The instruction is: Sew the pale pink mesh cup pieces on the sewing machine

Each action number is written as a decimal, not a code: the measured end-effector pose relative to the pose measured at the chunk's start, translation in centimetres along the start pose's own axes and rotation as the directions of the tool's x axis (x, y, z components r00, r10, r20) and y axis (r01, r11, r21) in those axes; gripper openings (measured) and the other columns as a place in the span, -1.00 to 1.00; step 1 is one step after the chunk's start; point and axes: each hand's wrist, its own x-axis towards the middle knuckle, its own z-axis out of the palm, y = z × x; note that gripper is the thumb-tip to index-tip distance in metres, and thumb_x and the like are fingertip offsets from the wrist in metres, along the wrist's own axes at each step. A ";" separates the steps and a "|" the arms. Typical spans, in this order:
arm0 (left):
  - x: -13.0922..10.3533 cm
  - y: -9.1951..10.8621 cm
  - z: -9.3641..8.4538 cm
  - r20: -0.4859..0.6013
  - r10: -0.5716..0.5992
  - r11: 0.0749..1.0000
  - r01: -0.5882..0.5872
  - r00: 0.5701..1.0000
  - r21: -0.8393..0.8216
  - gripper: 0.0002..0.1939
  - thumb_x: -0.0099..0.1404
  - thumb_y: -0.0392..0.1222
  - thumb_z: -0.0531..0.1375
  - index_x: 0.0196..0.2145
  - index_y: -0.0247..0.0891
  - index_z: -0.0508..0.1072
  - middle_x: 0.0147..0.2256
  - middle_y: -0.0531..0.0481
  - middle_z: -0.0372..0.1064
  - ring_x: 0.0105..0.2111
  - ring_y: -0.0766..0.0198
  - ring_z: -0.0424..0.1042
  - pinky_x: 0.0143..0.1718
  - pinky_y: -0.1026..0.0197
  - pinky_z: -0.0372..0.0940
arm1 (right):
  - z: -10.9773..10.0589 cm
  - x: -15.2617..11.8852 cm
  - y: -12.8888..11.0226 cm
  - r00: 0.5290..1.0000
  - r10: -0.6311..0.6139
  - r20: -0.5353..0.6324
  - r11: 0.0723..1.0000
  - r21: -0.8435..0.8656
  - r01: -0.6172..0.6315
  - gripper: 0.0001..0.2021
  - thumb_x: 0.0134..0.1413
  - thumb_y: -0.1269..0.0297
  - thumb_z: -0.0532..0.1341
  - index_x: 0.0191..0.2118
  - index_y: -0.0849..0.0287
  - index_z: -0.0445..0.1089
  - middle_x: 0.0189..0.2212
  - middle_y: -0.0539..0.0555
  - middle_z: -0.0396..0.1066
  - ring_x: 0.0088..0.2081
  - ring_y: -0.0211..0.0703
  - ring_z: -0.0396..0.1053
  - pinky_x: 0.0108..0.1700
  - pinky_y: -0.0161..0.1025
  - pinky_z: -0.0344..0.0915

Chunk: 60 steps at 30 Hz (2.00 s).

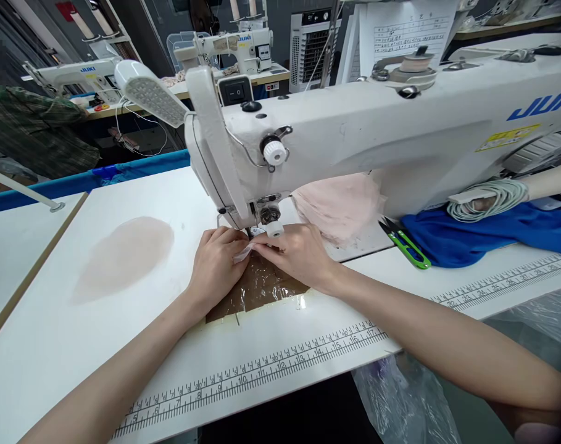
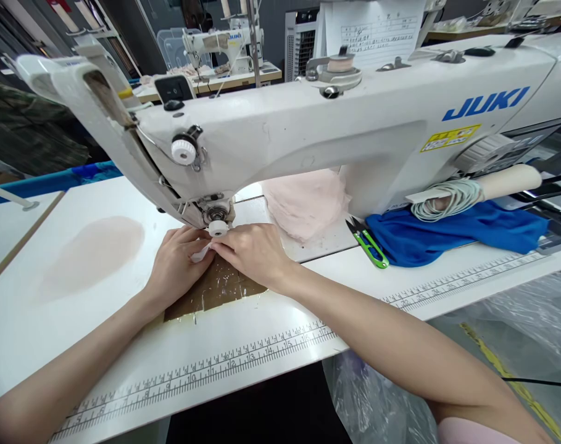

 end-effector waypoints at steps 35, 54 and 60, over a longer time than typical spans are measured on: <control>-3.6 0.7 -1.2 -0.019 0.378 0.910 -0.368 0.926 0.189 -0.72 0.35 -0.34 0.09 -0.01 -0.36 0.44 -0.06 -0.16 0.48 -0.03 0.06 0.46 0.07 -0.07 0.30 | -1.0 -2.2 -1.0 0.903 -0.394 0.172 0.898 -0.139 0.418 -0.74 0.20 0.57 0.06 -0.29 0.27 0.50 -0.27 0.13 0.55 -0.20 -0.16 0.48 0.06 -0.14 0.31; -3.5 0.8 -1.2 -0.015 0.335 0.929 -0.327 0.942 0.174 -0.69 0.36 -0.32 0.08 0.03 -0.29 0.41 -0.04 -0.13 0.47 -0.01 0.09 0.45 0.11 -0.11 0.26 | -0.7 -2.0 -0.7 0.911 -0.390 0.137 0.903 -0.135 0.407 -0.73 0.15 0.62 0.07 -0.34 0.26 0.49 -0.27 0.11 0.55 -0.23 -0.18 0.48 0.05 -0.14 0.33; -3.4 0.7 -1.2 -0.009 0.345 0.924 -0.338 0.939 0.179 -0.70 0.36 -0.31 0.07 0.01 -0.32 0.44 -0.04 -0.15 0.47 0.00 0.08 0.44 0.14 -0.12 0.22 | -0.7 -1.9 -0.7 0.919 -0.374 0.122 0.912 -0.132 0.389 -0.72 0.15 0.62 0.05 -0.36 0.27 0.48 -0.29 0.12 0.56 -0.23 -0.18 0.49 0.05 -0.15 0.31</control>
